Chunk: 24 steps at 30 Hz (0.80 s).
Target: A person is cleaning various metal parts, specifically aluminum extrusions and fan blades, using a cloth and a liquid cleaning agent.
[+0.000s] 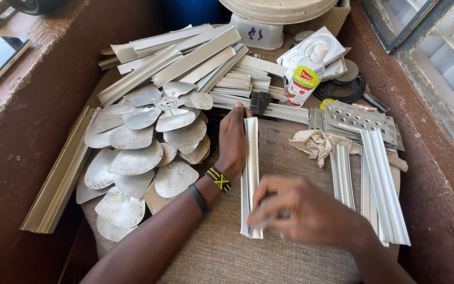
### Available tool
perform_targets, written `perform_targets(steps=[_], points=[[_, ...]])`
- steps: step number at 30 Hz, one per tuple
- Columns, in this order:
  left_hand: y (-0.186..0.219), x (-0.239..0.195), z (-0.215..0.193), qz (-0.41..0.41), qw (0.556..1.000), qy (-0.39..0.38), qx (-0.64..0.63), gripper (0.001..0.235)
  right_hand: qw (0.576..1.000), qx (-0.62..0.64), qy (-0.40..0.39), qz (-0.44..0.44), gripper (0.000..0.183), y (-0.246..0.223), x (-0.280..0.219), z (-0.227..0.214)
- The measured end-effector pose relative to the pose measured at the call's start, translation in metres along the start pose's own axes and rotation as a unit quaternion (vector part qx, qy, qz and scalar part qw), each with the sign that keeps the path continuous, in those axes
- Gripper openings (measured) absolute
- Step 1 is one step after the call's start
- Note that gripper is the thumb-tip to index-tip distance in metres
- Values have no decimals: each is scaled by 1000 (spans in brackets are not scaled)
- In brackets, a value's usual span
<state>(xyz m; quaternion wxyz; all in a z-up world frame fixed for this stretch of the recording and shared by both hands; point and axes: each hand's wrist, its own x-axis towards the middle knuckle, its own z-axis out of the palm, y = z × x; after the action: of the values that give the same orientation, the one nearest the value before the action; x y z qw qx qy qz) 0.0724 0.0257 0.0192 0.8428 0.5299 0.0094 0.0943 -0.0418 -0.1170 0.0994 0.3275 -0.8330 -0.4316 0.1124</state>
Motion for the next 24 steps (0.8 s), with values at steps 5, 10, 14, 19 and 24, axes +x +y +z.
perform_targets(steps=[5,10,14,19,24], points=[[-11,-13,7,43,997,-46,37,41,992,-53,117,3,20,8,6,-12],[0,-25,11,17,993,-113,15,49,938,-116,324,30,32,14,16,-15],[-4,-26,10,2,993,-101,61,42,940,-81,313,110,28,15,6,7],[-2,-40,20,86,976,-148,133,46,902,-218,350,126,26,28,8,-10],[2,-30,12,33,987,-85,131,48,944,-137,278,109,22,11,0,11]])
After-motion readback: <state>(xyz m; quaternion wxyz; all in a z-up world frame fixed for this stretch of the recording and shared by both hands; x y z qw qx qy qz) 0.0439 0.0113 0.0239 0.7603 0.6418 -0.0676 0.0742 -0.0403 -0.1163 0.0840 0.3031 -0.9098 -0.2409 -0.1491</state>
